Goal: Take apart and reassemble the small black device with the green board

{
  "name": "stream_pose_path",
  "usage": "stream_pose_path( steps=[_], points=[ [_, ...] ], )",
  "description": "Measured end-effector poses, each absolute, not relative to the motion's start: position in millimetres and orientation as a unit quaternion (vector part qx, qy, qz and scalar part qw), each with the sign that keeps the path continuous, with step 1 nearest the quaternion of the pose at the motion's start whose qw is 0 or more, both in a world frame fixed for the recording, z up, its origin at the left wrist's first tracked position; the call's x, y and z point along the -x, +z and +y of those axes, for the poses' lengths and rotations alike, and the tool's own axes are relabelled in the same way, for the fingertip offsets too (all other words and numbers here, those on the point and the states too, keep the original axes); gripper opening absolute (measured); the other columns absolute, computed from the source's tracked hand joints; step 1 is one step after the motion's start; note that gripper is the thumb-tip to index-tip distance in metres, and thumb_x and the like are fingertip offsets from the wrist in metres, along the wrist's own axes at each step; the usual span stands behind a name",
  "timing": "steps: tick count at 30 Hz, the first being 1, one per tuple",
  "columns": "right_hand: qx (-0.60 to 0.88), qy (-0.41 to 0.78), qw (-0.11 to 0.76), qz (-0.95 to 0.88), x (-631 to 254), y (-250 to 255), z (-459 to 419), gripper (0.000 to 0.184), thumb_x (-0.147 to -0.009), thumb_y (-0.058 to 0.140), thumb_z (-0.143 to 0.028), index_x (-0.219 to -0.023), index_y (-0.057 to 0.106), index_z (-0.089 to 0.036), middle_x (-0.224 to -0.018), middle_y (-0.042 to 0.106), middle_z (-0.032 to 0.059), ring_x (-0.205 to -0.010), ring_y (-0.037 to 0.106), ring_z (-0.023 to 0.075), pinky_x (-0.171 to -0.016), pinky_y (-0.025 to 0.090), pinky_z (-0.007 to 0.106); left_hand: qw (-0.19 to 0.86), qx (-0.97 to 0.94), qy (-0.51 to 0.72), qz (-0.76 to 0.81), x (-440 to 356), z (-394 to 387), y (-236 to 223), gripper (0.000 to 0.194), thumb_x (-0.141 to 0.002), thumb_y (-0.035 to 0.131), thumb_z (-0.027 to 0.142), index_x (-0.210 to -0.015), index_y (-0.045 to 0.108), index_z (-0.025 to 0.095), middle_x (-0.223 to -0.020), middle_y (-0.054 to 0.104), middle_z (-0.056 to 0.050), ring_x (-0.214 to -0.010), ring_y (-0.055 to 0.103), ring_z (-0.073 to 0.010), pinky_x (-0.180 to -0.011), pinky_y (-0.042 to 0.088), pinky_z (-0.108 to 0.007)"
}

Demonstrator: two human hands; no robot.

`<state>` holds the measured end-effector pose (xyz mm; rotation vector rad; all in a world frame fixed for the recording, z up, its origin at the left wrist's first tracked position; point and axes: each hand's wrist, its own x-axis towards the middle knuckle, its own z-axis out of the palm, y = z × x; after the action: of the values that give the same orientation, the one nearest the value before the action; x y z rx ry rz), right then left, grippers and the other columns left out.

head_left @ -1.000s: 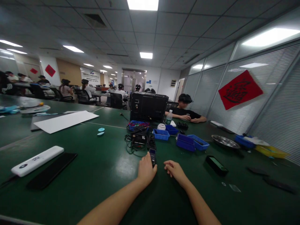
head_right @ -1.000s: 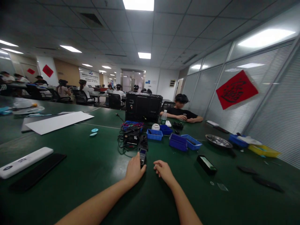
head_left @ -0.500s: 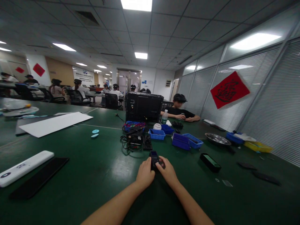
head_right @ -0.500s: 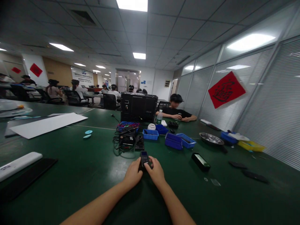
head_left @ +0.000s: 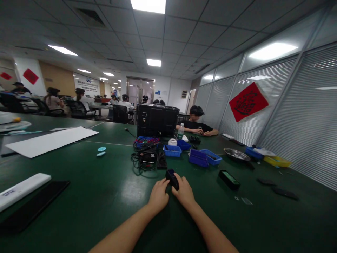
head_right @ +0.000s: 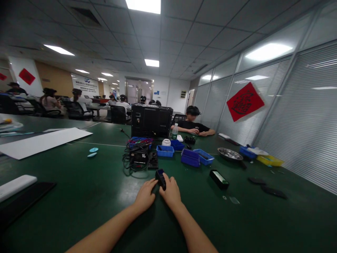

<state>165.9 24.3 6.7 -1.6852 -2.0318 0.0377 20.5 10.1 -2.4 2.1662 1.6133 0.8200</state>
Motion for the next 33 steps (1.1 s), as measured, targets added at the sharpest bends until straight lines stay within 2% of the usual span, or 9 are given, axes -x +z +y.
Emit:
stream_pose_path(
  steps=[5, 13, 16, 19, 21, 24, 28, 30, 33],
  points=[
    [0.684, 0.001, 0.224, -0.694, -188, 13, 31, 0.057, -0.074, 0.052, -0.033, -0.128, 0.037, -0.023, -0.097, 0.049, 0.0085, -0.084, 0.055, 0.0211, -0.068, 0.041, 0.028, 0.168, -0.739, 0.29, 0.584, -9, 10, 2, 0.062, -0.062, 0.043, 0.008, -0.122, 0.049, 0.019, -0.129, 0.047, -0.001, -0.119, 0.039, -0.0159, -0.104, 0.025, -0.028],
    [0.779, 0.033, 0.195, -0.595, -228, 19, 39, 0.067, -0.075, 0.046, -0.05, -0.13, 0.029, -0.014, -0.108, 0.05, 0.0191, -0.091, 0.055, 0.0297, -0.066, 0.044, 0.039, 0.171, -0.728, 0.286, 0.6, -1, 14, 6, 0.056, -0.065, 0.042, 0.009, -0.12, 0.049, 0.018, -0.126, 0.05, -0.002, -0.116, 0.041, -0.0136, -0.102, 0.025, -0.025],
    [0.782, 0.027, 0.203, -0.588, -227, 20, 38, 0.064, -0.077, 0.039, -0.055, -0.123, 0.037, -0.011, -0.109, 0.05, 0.0211, -0.096, 0.054, 0.0311, -0.067, 0.044, 0.04, 0.168, -0.733, 0.281, 0.596, -1, 13, 6, 0.055, -0.066, 0.043, 0.01, -0.12, 0.049, 0.018, -0.125, 0.05, -0.002, -0.115, 0.041, -0.0138, -0.102, 0.025, -0.025],
    [0.786, 0.053, 0.204, -0.582, -225, 24, 38, 0.053, -0.077, 0.039, -0.055, -0.106, 0.051, -0.011, -0.102, 0.054, 0.0196, -0.092, 0.055, 0.0299, -0.066, 0.044, 0.039, 0.166, -0.735, 0.286, 0.592, -1, 13, 5, 0.054, -0.067, 0.043, 0.01, -0.12, 0.05, 0.017, -0.125, 0.051, -0.003, -0.115, 0.042, -0.0138, -0.101, 0.026, -0.024],
    [0.79, 0.062, 0.213, -0.572, -226, 30, 36, 0.048, -0.076, 0.041, -0.053, -0.098, 0.054, -0.012, -0.099, 0.054, 0.0184, -0.09, 0.055, 0.0293, -0.066, 0.044, 0.039, 0.165, -0.737, 0.286, 0.589, -1, 13, 4, 0.053, -0.067, 0.043, 0.011, -0.12, 0.05, 0.017, -0.125, 0.051, -0.003, -0.115, 0.042, -0.0138, -0.101, 0.026, -0.025],
    [0.792, 0.015, 0.273, -0.546, -227, 43, 30, 0.046, -0.078, 0.039, -0.05, -0.101, 0.054, -0.013, -0.1, 0.053, 0.0174, -0.096, 0.052, 0.0299, -0.072, 0.042, 0.041, 0.166, -0.738, 0.278, 0.591, -1, 13, 4, 0.053, -0.068, 0.043, 0.011, -0.12, 0.049, 0.018, -0.126, 0.05, -0.003, -0.116, 0.041, -0.0137, -0.102, 0.025, -0.025],
    [0.712, -0.025, 0.437, -0.549, -224, 54, 19, 0.05, -0.079, 0.039, -0.049, -0.112, 0.048, -0.013, -0.106, 0.051, 0.016, -0.101, 0.049, 0.0276, -0.08, 0.041, 0.037, 0.166, -0.738, 0.272, 0.595, -2, 13, 5, 0.053, -0.068, 0.043, 0.01, -0.12, 0.049, 0.018, -0.126, 0.05, -0.002, -0.116, 0.041, -0.0137, -0.102, 0.025, -0.025],
    [0.653, 0.063, 0.507, -0.56, -216, 51, 17, 0.053, -0.08, 0.038, -0.05, -0.118, 0.043, -0.014, -0.099, 0.055, 0.0129, -0.089, 0.055, 0.0241, -0.074, 0.045, 0.034, 0.165, -0.738, 0.281, 0.591, -2, 12, 5, 0.053, -0.068, 0.043, 0.011, -0.12, 0.05, 0.018, -0.125, 0.051, -0.002, -0.115, 0.042, -0.0137, -0.101, 0.026, -0.024],
    [0.585, 0.299, 0.547, -0.518, -197, 36, 22, 0.054, -0.081, 0.034, -0.05, -0.124, 0.031, -0.017, -0.07, 0.056, 0.0026, -0.053, 0.056, 0.0169, -0.047, 0.045, 0.029, 0.167, -0.737, 0.304, 0.58, -3, 11, 6, 0.05, -0.07, 0.044, 0.013, -0.12, 0.05, 0.019, -0.124, 0.052, -0.002, -0.114, 0.043, -0.0142, -0.1, 0.027, -0.024]
  ],
)
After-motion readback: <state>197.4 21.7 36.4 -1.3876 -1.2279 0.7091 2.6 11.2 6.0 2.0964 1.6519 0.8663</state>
